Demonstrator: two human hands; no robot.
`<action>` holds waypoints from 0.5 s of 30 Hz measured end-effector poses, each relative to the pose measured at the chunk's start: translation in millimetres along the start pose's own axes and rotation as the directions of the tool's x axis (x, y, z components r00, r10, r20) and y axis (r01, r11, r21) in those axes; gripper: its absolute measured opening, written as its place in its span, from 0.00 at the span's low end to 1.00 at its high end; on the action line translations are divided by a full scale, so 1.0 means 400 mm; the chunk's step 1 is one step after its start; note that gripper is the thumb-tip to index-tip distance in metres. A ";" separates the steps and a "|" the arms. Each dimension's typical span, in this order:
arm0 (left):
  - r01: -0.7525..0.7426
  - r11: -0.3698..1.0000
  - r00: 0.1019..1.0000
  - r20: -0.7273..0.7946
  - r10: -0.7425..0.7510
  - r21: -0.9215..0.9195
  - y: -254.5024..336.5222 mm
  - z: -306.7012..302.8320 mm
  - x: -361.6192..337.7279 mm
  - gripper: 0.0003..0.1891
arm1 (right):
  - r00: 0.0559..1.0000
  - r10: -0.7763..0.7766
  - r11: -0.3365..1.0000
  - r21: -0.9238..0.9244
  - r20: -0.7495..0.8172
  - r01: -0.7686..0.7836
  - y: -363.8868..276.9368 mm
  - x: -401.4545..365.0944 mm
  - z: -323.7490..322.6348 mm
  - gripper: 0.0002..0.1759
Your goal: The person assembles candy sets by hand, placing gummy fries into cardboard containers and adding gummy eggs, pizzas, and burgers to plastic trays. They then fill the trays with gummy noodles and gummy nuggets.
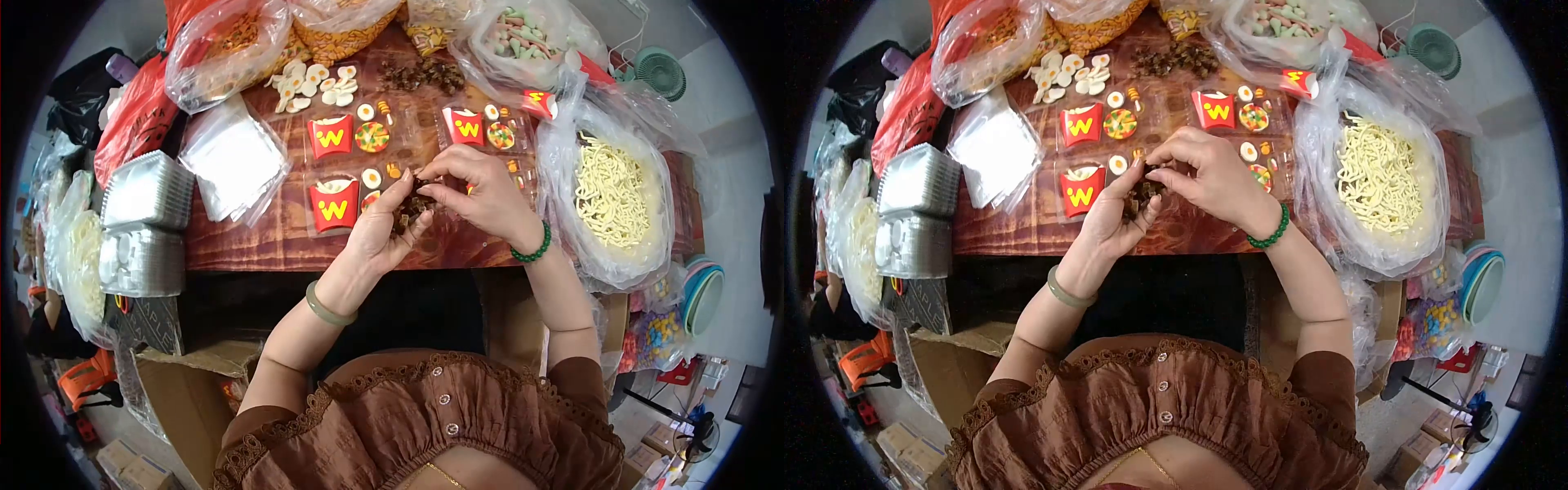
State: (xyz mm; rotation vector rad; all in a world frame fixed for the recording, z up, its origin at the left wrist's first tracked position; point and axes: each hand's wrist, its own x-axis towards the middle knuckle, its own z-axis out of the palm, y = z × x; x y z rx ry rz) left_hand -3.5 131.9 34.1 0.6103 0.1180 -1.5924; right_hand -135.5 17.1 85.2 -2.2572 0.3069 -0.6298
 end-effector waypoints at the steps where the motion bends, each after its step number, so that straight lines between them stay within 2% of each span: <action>1: -0.015 1.000 1.000 0.007 0.015 -0.006 -0.003 -0.019 -0.012 0.13 | 1.000 0.021 1.000 0.022 0.014 -0.022 -0.003 -0.002 0.016 0.10; 2: -0.041 0.999 0.999 -0.011 0.040 -0.009 -0.005 -0.035 -0.020 0.13 | 0.991 0.134 0.988 0.075 0.032 -0.136 0.002 -0.009 0.033 0.07; 3: -0.065 0.998 0.998 0.000 0.065 -0.006 -0.007 -0.047 -0.032 0.13 | 0.964 0.255 0.904 0.335 0.072 -0.264 -0.001 -0.014 0.046 0.08; 4: -0.091 0.996 0.996 0.014 0.091 -0.004 -0.007 -0.050 -0.047 0.13 | 0.922 0.360 0.740 0.559 0.141 -0.374 -0.004 -0.018 0.057 0.08; 6: -0.098 0.995 0.995 0.019 0.098 -0.007 -0.011 -0.077 -0.057 0.14 | 0.933 0.313 0.732 0.581 0.177 -0.356 0.009 -0.011 0.073 0.10; 8: -0.152 0.987 0.988 0.007 0.152 0.047 -0.009 -0.081 -0.071 0.13 | 0.888 0.371 0.737 0.497 0.270 -0.459 0.005 -0.001 0.082 0.09; 9: -0.150 0.988 0.989 0.007 0.150 0.047 -0.013 -0.090 -0.072 0.13 | 0.888 0.373 0.736 0.496 0.269 -0.459 -0.003 0.006 0.083 0.09; 11: -0.202 0.977 0.976 -0.074 0.207 0.064 -0.025 -0.101 -0.069 0.13 | 0.913 0.265 0.907 0.240 0.311 -0.346 -0.020 0.020 0.082 0.07; 12: -0.197 0.978 0.977 -0.071 0.202 0.061 -0.031 -0.104 -0.069 0.13 | 0.911 0.271 0.907 0.235 0.309 -0.350 -0.019 0.025 0.086 0.07; 13: -0.218 0.972 0.971 -0.082 0.225 0.090 -0.037 -0.102 -0.072 0.13 | 0.933 0.198 0.976 0.032 0.299 -0.217 -0.017 0.030 0.093 0.07; 14: -0.237 0.964 0.964 -0.094 0.248 0.120 -0.042 -0.104 -0.074 0.12 | 0.944 0.122 0.983 -0.171 0.308 -0.071 -0.015 0.033 0.099 0.06; 15: -0.232 0.966 0.965 -0.096 0.243 0.117 -0.046 -0.110 -0.073 0.12 | 0.942 0.128 0.982 -0.173 0.309 -0.077 -0.014 0.034 0.102 0.06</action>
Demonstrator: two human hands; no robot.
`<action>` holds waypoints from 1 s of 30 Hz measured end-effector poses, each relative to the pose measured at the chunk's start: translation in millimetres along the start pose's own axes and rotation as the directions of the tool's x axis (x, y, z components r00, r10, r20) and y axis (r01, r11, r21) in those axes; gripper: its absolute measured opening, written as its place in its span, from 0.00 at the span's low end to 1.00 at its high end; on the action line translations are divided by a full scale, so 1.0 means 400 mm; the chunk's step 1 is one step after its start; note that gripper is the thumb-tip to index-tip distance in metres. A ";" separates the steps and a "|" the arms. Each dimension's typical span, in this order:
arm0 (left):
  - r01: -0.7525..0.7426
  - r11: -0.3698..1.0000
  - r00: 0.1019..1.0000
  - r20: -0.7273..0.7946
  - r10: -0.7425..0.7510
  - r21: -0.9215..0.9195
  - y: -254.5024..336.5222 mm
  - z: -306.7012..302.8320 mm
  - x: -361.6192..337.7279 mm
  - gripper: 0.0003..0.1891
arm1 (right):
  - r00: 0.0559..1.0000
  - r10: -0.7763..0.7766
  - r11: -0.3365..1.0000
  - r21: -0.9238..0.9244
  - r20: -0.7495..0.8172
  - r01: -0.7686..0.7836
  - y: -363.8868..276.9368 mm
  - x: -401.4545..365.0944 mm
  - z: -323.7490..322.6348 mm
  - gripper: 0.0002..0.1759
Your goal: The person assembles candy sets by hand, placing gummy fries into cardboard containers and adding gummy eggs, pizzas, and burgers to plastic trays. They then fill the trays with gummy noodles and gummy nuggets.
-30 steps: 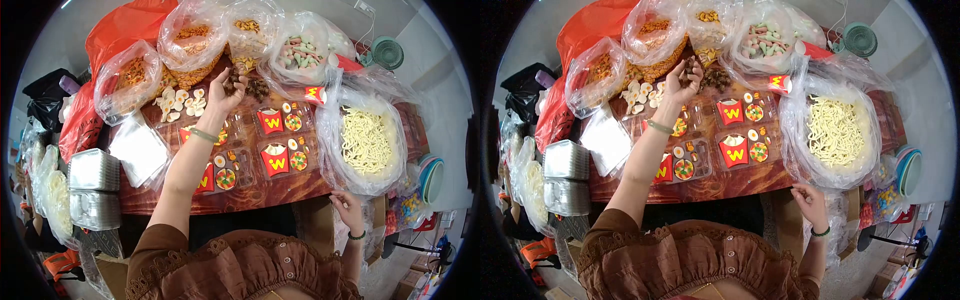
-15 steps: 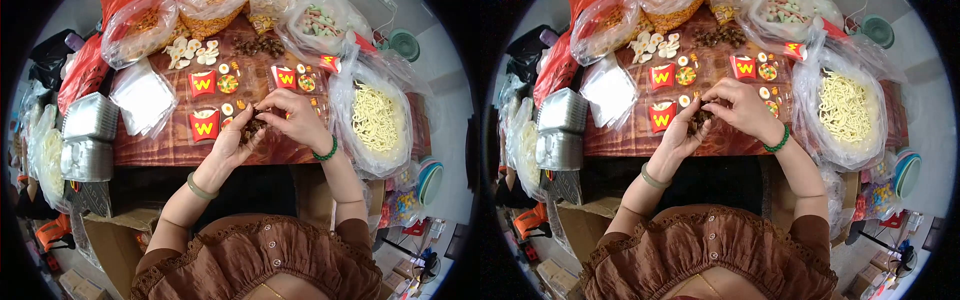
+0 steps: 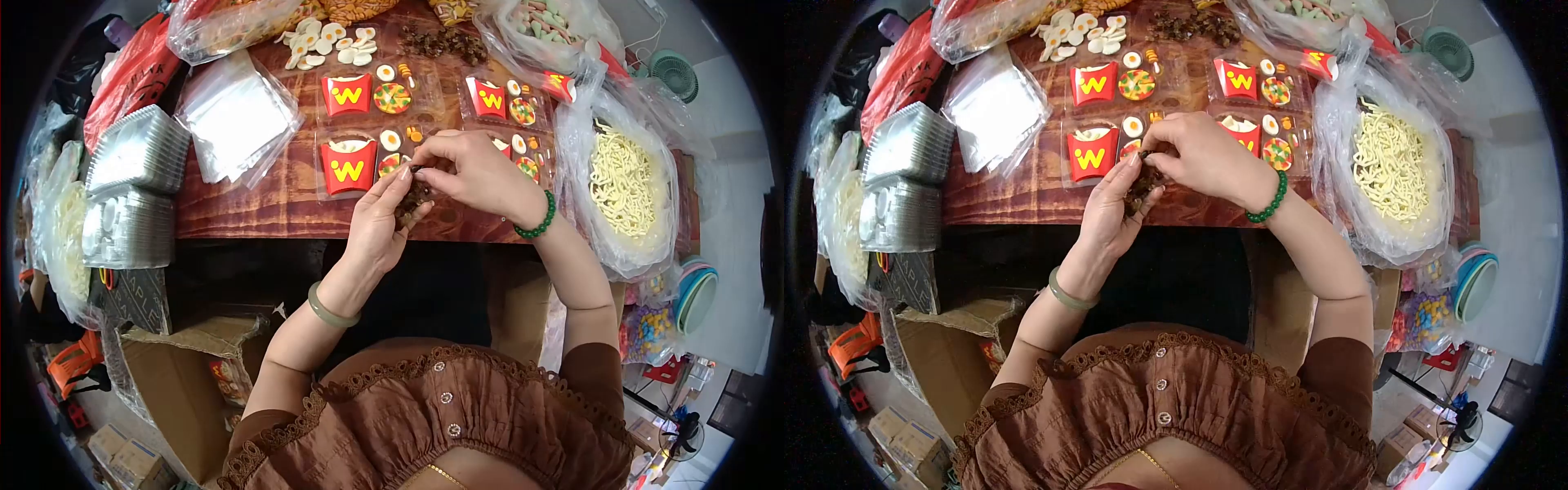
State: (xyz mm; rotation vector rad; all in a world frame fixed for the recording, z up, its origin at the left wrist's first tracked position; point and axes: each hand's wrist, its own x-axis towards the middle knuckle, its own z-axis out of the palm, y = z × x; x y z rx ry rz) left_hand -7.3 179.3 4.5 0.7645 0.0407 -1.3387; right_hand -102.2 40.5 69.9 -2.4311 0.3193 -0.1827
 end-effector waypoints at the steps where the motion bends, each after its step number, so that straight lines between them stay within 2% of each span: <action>1: 0.012 1.000 1.000 0.029 -0.011 -0.027 -0.002 -0.009 0.002 0.13 | 0.999 -0.039 0.999 -0.009 -0.001 0.039 -0.002 0.001 0.001 0.06; 3: 0.030 0.998 0.998 0.061 -0.026 -0.057 0.000 -0.022 -0.001 0.13 | 0.997 -0.072 0.997 -0.020 -0.002 0.072 0.000 -0.003 0.002 0.06; 4: 0.064 0.995 0.997 0.055 -0.059 -0.079 0.007 -0.024 -0.005 0.14 | 0.996 0.088 0.956 0.281 0.011 -0.087 0.004 -0.007 0.001 0.06; 5: 0.097 0.990 0.994 0.050 -0.092 -0.103 0.014 -0.029 -0.009 0.14 | 0.969 0.235 0.801 0.550 0.070 -0.234 0.010 -0.011 -0.001 0.07; 7: 0.109 0.989 0.993 0.047 -0.105 -0.099 0.022 -0.046 -0.015 0.14 | 0.963 0.261 0.782 0.569 0.075 -0.256 0.056 -0.016 -0.014 0.07; 10: 0.091 0.988 0.996 0.017 -0.090 -0.122 0.029 -0.070 -0.017 0.13 | 0.972 0.180 0.927 0.304 0.152 -0.220 0.130 -0.018 0.008 0.12; 11: 0.096 0.988 0.995 0.018 -0.094 -0.121 0.026 -0.078 -0.013 0.13 | 0.971 0.185 0.926 0.304 0.151 -0.223 0.140 -0.022 0.021 0.12; 14: 0.091 0.984 0.996 0.002 -0.092 -0.152 0.020 -0.086 -0.003 0.13 | 0.951 0.281 0.951 0.092 0.131 -0.294 0.143 -0.010 0.062 0.11; 15: 0.097 0.984 0.995 -0.008 -0.099 -0.147 0.020 -0.083 -0.003 0.13 | 0.950 0.282 0.951 0.093 0.133 -0.295 0.145 -0.009 0.074 0.11; 17: 0.102 0.985 0.994 -0.021 -0.106 -0.142 0.019 -0.082 0.000 0.14 | 0.966 0.250 0.966 0.089 -0.069 -0.244 0.145 -0.008 0.094 0.10; 21: 0.111 0.980 0.994 -0.008 -0.114 -0.166 0.021 -0.086 0.004 0.13 | 0.954 0.294 0.956 0.040 -0.054 -0.292 0.120 -0.032 0.078 0.08; 24: 0.123 0.972 0.992 0.003 -0.124 -0.200 0.025 -0.085 0.003 0.12 | 0.969 0.231 0.965 0.147 -0.086 -0.217 0.131 -0.048 0.090 0.07; 26: 0.133 0.970 0.991 0.018 -0.132 -0.205 0.022 -0.084 0.005 0.13 | 0.983 0.075 0.997 0.020 -0.168 -0.073 0.137 -0.051 0.100 0.06; 27: 0.143 0.969 0.990 0.049 -0.135 -0.204 0.022 -0.086 0.007 0.14 | 0.983 0.078 0.997 0.020 -0.169 -0.076 0.142 -0.054 0.104 0.06; 29: 0.146 0.968 0.988 0.076 -0.133 -0.204 0.024 -0.088 0.009 0.15 | 0.985 -0.075 0.982 -0.186 -0.158 0.045 0.149 -0.051 0.113 0.07; 30: 0.175 0.960 0.981 0.124 -0.150 -0.218 0.027 -0.088 0.009 0.16 | 0.985 -0.080 0.982 -0.182 -0.155 0.051 0.148 -0.052 0.113 0.07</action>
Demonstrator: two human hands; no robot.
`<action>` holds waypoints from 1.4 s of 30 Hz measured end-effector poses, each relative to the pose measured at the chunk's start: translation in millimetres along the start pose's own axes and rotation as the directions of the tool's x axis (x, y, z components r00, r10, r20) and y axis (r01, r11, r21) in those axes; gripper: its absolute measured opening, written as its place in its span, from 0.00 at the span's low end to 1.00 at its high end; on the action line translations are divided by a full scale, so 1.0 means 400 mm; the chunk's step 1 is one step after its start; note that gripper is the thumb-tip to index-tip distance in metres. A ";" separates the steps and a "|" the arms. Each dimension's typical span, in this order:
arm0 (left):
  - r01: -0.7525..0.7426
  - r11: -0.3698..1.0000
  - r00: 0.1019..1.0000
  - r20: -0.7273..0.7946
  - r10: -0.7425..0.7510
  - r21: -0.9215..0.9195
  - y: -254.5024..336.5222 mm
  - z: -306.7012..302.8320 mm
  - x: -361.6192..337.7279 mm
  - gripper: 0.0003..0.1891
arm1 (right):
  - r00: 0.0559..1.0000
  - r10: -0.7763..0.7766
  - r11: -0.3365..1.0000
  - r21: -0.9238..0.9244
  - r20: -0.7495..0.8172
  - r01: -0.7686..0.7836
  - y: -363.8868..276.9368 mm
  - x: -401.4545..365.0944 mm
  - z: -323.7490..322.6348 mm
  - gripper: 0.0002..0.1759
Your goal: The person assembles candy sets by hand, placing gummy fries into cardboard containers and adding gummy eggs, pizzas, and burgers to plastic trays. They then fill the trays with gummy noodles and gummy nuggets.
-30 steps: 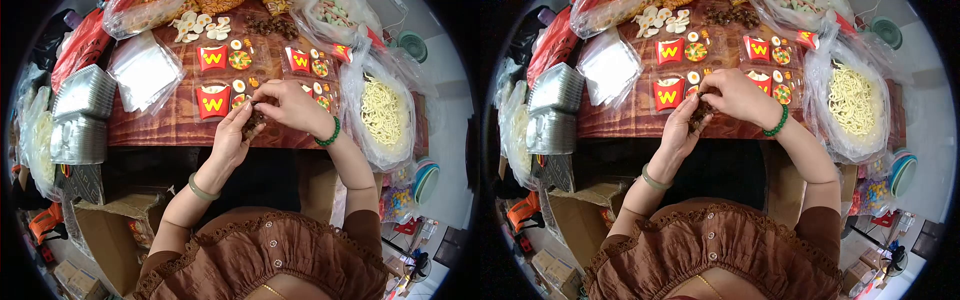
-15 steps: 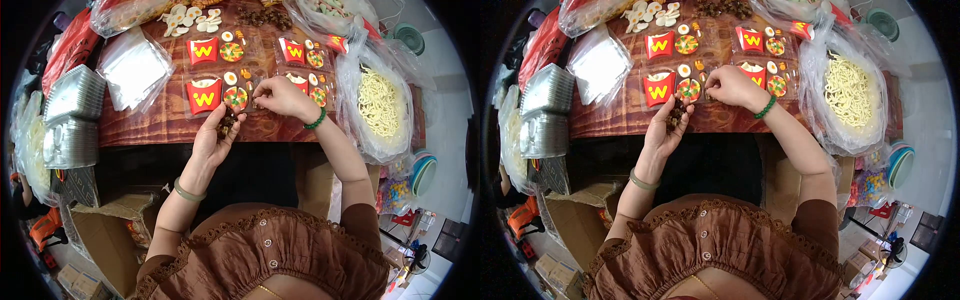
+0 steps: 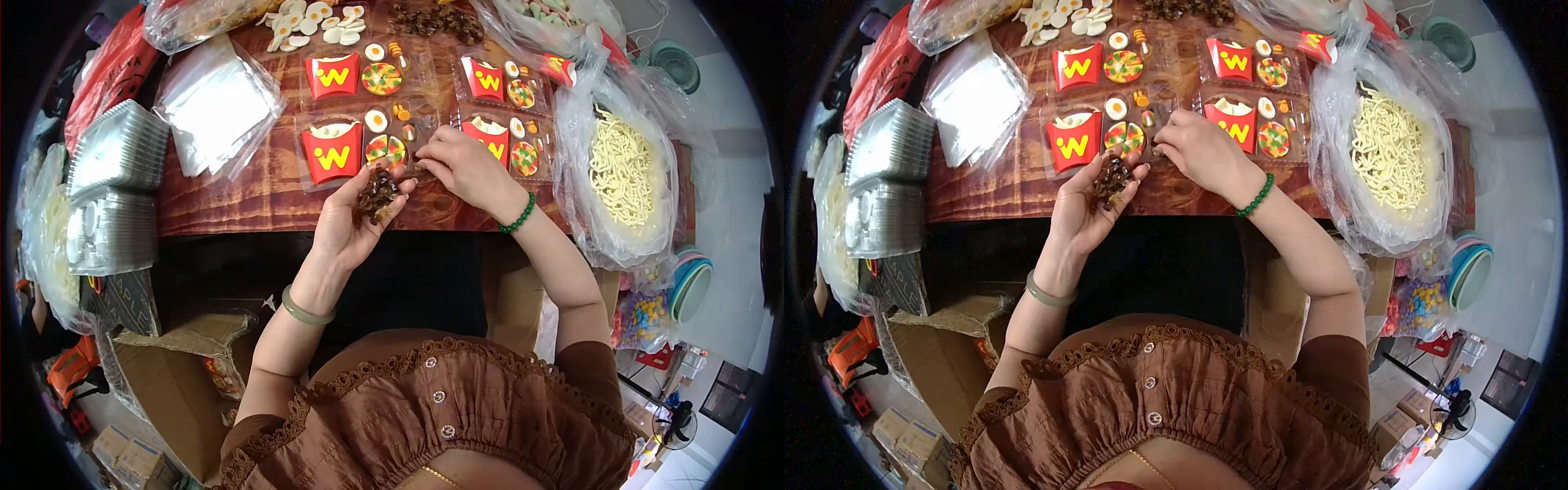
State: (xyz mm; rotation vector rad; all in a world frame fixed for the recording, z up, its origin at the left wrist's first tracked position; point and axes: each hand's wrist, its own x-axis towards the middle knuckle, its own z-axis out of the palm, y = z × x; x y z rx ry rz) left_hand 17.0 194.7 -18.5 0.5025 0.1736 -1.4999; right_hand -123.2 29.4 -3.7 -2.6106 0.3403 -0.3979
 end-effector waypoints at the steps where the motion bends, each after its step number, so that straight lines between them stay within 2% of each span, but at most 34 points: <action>1: 0.027 0.999 0.999 0.043 -0.026 -0.017 0.003 0.001 -0.003 0.17 | 1.000 0.000 1.000 0.010 0.001 0.000 -0.004 -0.002 -0.005 0.07; 3: 0.033 0.999 0.999 0.040 -0.032 -0.020 0.006 0.008 -0.008 0.18 | 1.000 -0.006 1.000 0.019 0.002 0.006 -0.019 0.001 -0.016 0.08; 5: 0.045 0.999 0.998 0.039 -0.044 -0.026 0.007 0.019 -0.010 0.18 | 0.991 0.136 0.970 0.202 -0.003 -0.133 -0.054 0.011 -0.048 0.08; 6: 0.064 0.998 0.997 0.050 -0.063 -0.009 0.006 0.027 -0.010 0.18 | 0.990 0.138 0.970 0.202 -0.001 -0.135 -0.070 0.019 -0.060 0.08; 8: 0.092 0.996 0.994 0.063 -0.092 0.010 0.000 0.032 -0.007 0.17 | 0.990 0.104 0.864 0.484 0.093 -0.137 -0.099 0.033 -0.069 0.10; 9: 0.110 0.993 0.993 0.036 -0.111 0.039 -0.002 0.032 -0.006 0.17 | 0.991 -0.135 0.949 0.288 -0.001 0.130 -0.074 0.045 -0.059 0.10; 10: 0.126 0.990 0.992 0.010 -0.127 0.068 -0.004 0.033 -0.005 0.17 | 0.991 -0.131 0.950 0.285 -0.003 0.127 -0.080 0.046 -0.070 0.10; 11: 0.128 0.989 0.992 0.012 -0.129 0.070 -0.005 0.034 -0.004 0.17 | 0.985 -0.004 0.909 0.411 0.172 -0.068 -0.091 0.053 -0.089 0.09; 12: 0.130 0.989 0.991 0.021 -0.132 0.074 -0.006 0.035 -0.005 0.17 | 0.929 0.093 0.827 0.492 0.358 -0.272 -0.098 0.059 -0.098 0.08; 13: 0.131 0.988 0.991 0.028 -0.133 0.078 -0.005 0.034 -0.006 0.17 | 0.929 0.088 0.827 0.493 0.359 -0.269 -0.099 0.059 -0.097 0.08; 15: 0.123 0.990 0.991 0.036 -0.126 0.073 -0.002 0.034 -0.009 0.17 | 0.907 0.178 0.596 0.692 0.381 -0.408 -0.101 0.053 -0.096 0.08; 16: 0.122 0.990 0.991 0.046 -0.125 0.072 -0.001 0.035 -0.010 0.17 | 0.907 0.176 0.596 0.692 0.384 -0.408 -0.095 0.051 -0.089 0.08; 18: 0.112 0.991 0.992 0.044 -0.116 0.071 0.000 0.037 -0.014 0.17 | 0.953 0.171 0.518 0.800 0.249 -0.302 -0.079 0.044 -0.074 0.09; 19: 0.104 0.992 0.993 0.041 -0.107 0.072 0.000 0.038 -0.015 0.16 | 0.953 0.173 0.518 0.800 0.249 -0.303 -0.084 0.044 -0.083 0.09; 21: 0.106 0.993 0.994 0.035 -0.107 0.042 -0.001 0.026 -0.006 0.16 | 0.916 0.170 0.414 0.817 0.363 -0.401 -0.101 0.045 -0.111 0.08; 22: 0.107 0.994 0.994 0.027 -0.107 0.013 0.000 0.026 -0.004 0.16 | 0.916 0.169 0.414 0.817 0.364 -0.401 -0.099 0.041 -0.116 0.08; 24: 0.094 0.996 0.995 -0.022 -0.094 -0.001 -0.005 0.034 -0.006 0.15 | 0.921 0.110 0.601 0.713 0.373 -0.360 -0.095 0.033 -0.125 0.08; 25: 0.083 0.996 0.994 -0.070 -0.084 -0.014 -0.009 0.040 -0.005 0.14 | 0.921 0.111 0.602 0.712 0.374 -0.362 -0.097 0.031 -0.123 0.08; 27: 0.098 0.995 0.993 -0.066 -0.100 -0.037 -0.020 0.035 0.008 0.13 | 0.929 0.178 0.688 0.634 0.325 -0.353 -0.105 0.028 -0.117 0.09; 28: 0.108 0.992 0.992 -0.064 -0.112 -0.058 -0.024 0.036 0.014 0.12 | 0.929 0.181 0.688 0.633 0.323 -0.354 -0.116 0.030 -0.122 0.09; 30: 0.096 0.995 0.991 -0.090 -0.098 -0.034 -0.032 0.046 0.019 0.12 | 0.932 0.209 0.828 0.453 0.296 -0.330 -0.142 0.041 -0.140 0.10; 31: 0.082 0.997 0.990 -0.118 -0.083 -0.010 -0.035 0.050 0.021 0.11 | 0.932 0.208 0.828 0.454 0.296 -0.329 -0.143 0.038 -0.136 0.10; 33: 0.076 0.997 0.991 -0.111 -0.075 0.009 -0.038 0.050 0.026 0.11 | 0.985 0.050 0.943 0.316 0.166 -0.102 -0.141 0.035 -0.127 0.12; 34: 0.071 0.997 0.992 -0.102 -0.068 0.027 -0.039 0.053 0.029 0.11 | 0.985 0.049 0.943 0.317 0.167 -0.100 -0.142 0.038 -0.127 0.12; 36: 0.046 0.998 0.990 -0.139 -0.039 0.047 -0.044 0.067 0.029 0.11 | 0.989 -0.041 0.973 0.230 0.141 0.008 -0.145 0.044 -0.128 0.13; 37: 0.021 0.997 0.984 -0.175 -0.009 0.068 -0.045 0.073 0.030 0.11 | 0.989 -0.042 0.973 0.230 0.141 0.009 -0.145 0.046 -0.128 0.13; 40: 0.013 0.995 0.987 -0.161 0.004 0.103 -0.049 0.070 0.041 0.12 | 0.988 -0.071 0.974 0.224 0.135 0.039 -0.134 0.051 -0.120 0.13; 42: 0.016 0.996 0.989 -0.150 -0.002 0.093 -0.044 0.076 0.040 0.12 | 0.989 -0.089 0.986 0.147 0.115 0.072 -0.115 0.057 -0.120 0.11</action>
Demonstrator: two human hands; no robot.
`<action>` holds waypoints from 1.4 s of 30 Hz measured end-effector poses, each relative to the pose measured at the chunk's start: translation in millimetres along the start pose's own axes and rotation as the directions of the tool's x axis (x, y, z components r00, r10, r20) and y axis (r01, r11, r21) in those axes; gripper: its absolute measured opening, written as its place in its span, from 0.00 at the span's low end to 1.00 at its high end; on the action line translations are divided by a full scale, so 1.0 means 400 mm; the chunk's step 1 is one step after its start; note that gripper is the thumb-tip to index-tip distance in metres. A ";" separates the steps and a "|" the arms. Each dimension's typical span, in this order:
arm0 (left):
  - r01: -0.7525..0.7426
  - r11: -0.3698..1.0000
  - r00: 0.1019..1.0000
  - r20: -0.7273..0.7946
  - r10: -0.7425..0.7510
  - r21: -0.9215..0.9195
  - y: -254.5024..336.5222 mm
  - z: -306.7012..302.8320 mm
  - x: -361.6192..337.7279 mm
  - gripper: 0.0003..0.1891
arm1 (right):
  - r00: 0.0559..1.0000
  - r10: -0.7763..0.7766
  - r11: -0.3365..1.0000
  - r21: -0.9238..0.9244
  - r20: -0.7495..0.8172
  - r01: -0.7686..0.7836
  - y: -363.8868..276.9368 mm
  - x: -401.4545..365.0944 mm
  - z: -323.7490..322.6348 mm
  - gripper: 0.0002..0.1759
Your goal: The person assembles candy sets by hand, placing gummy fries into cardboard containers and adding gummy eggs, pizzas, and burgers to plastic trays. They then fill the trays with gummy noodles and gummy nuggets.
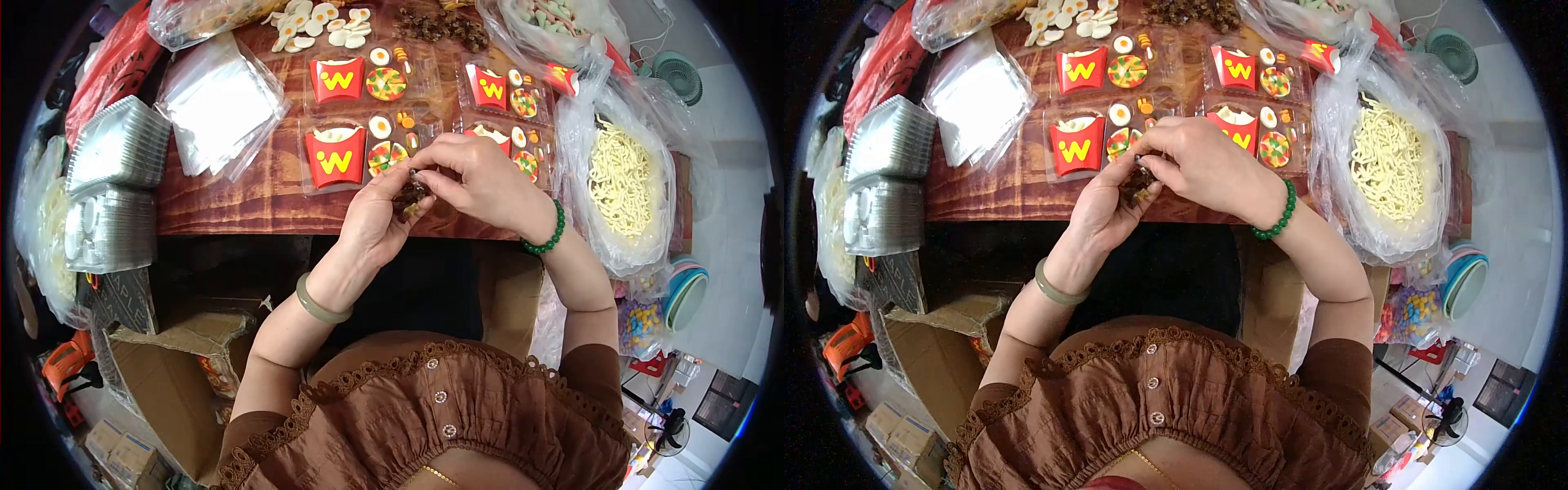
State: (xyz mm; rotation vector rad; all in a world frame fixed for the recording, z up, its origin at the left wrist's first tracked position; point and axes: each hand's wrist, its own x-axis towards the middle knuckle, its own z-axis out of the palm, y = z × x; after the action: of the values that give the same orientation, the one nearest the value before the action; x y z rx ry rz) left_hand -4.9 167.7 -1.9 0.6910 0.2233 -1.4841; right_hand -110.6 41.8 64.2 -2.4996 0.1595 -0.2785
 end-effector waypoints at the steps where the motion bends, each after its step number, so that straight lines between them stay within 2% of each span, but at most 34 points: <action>1: 0.006 1.000 1.000 0.012 -0.006 -0.009 0.003 0.002 -0.001 0.11 | 1.000 -0.003 1.000 -0.002 -0.001 0.003 0.002 0.004 -0.008 0.11; 2: 0.004 1.000 1.000 0.014 -0.003 -0.010 0.006 0.003 -0.002 0.11 | 0.987 0.160 0.966 0.205 0.013 -0.159 0.001 0.009 -0.019 0.10; 3: 0.014 1.000 0.999 0.050 -0.014 -0.008 0.010 0.003 -0.004 0.11 | 0.948 0.312 0.863 0.399 0.061 -0.310 0.003 0.013 -0.027 0.10; 4: 0.024 1.000 0.996 0.086 -0.023 -0.006 0.015 0.003 -0.004 0.11 | 0.940 0.337 0.794 0.519 0.059 -0.317 0.040 0.023 -0.028 0.10; 7: 0.066 0.996 0.990 0.130 -0.058 -0.061 0.021 -0.012 0.009 0.11 | 0.898 0.428 0.770 0.479 0.100 -0.421 0.155 0.087 -0.062 0.11; 9: 0.088 0.992 0.985 0.153 -0.074 -0.087 0.029 -0.012 0.010 0.11 | 0.812 0.555 0.719 0.388 0.180 -0.577 0.184 0.134 -0.081 0.12; 10: 0.094 0.991 0.987 0.139 -0.080 -0.099 0.034 -0.010 0.010 0.10 | 0.858 0.498 0.795 0.329 0.126 -0.510 0.241 0.148 -0.060 0.12; 11: 0.100 0.989 0.989 0.124 -0.086 -0.113 0.039 -0.009 0.009 0.10 | 0.859 0.496 0.797 0.327 0.126 -0.508 0.278 0.162 -0.045 0.12; 14: 0.080 0.990 0.992 0.106 -0.067 -0.120 0.055 -0.014 0.009 0.10 | 0.928 0.373 0.924 0.086 0.006 -0.372 0.320 0.191 -0.003 0.11; 15: 0.080 0.989 0.992 0.106 -0.067 -0.122 0.060 -0.018 0.012 0.10 | 0.928 0.373 0.924 0.085 0.009 -0.373 0.327 0.191 0.006 0.11; 17: 0.087 0.986 0.990 0.125 -0.070 -0.139 0.063 -0.025 0.019 0.11 | 0.900 0.419 0.906 -0.003 -0.119 -0.423 0.300 0.184 0.016 0.11; 18: 0.092 0.986 0.989 0.124 -0.074 -0.140 0.063 -0.025 0.019 0.11 | 0.898 0.423 0.904 -0.003 -0.117 -0.427 0.300 0.176 0.020 0.11; 20: 0.106 0.983 0.990 0.107 -0.090 -0.152 0.067 -0.019 0.019 0.11 | 0.889 0.403 0.911 0.183 -0.217 -0.368 0.305 0.161 0.024 0.11; 23: 0.131 0.971 0.985 0.141 -0.104 -0.200 0.065 -0.023 0.023 0.11 | 0.931 0.341 0.930 0.191 -0.130 -0.314 0.309 0.138 0.000 0.10; 28: 0.118 0.973 0.985 0.149 -0.088 -0.200 0.060 -0.008 0.030 0.13 | 0.929 0.341 0.934 0.161 -0.145 -0.318 0.304 0.140 0.015 0.09; 31: 0.092 0.979 0.986 0.152 -0.064 -0.184 0.067 0.000 0.028 0.13 | 0.940 0.294 0.944 0.209 -0.174 -0.257 0.314 0.144 0.023 0.09; 33: 0.085 0.983 0.988 0.142 -0.061 -0.165 0.068 -0.001 0.032 0.14 | 0.954 0.234 0.972 0.075 -0.189 -0.224 0.315 0.143 0.023 0.09; 36: 0.083 0.980 0.983 0.177 -0.050 -0.183 0.069 -0.001 0.045 0.14 | 0.927 0.338 0.941 0.082 -0.161 -0.329 0.317 0.156 0.038 0.09; 40: 0.088 0.973 0.974 0.224 -0.039 -0.214 0.074 0.014 0.049 0.13 | 0.935 0.316 0.945 -0.036 -0.160 -0.326 0.298 0.166 0.024 0.09; 41: 0.087 0.970 0.973 0.230 -0.034 -0.226 0.075 0.016 0.049 0.14 | 0.935 0.317 0.945 -0.034 -0.160 -0.327 0.286 0.161 0.013 0.09; 42: 0.086 0.970 0.973 0.229 -0.033 -0.226 0.076 0.019 0.047 0.14 | 0.943 0.286 0.958 0.050 -0.171 -0.282 0.270 0.146 -0.003 0.09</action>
State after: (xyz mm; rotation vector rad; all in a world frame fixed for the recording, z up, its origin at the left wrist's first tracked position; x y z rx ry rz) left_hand 24.1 145.8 2.7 0.3255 0.2437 -1.5499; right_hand -59.7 -56.2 11.1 -2.3851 0.5808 -0.3781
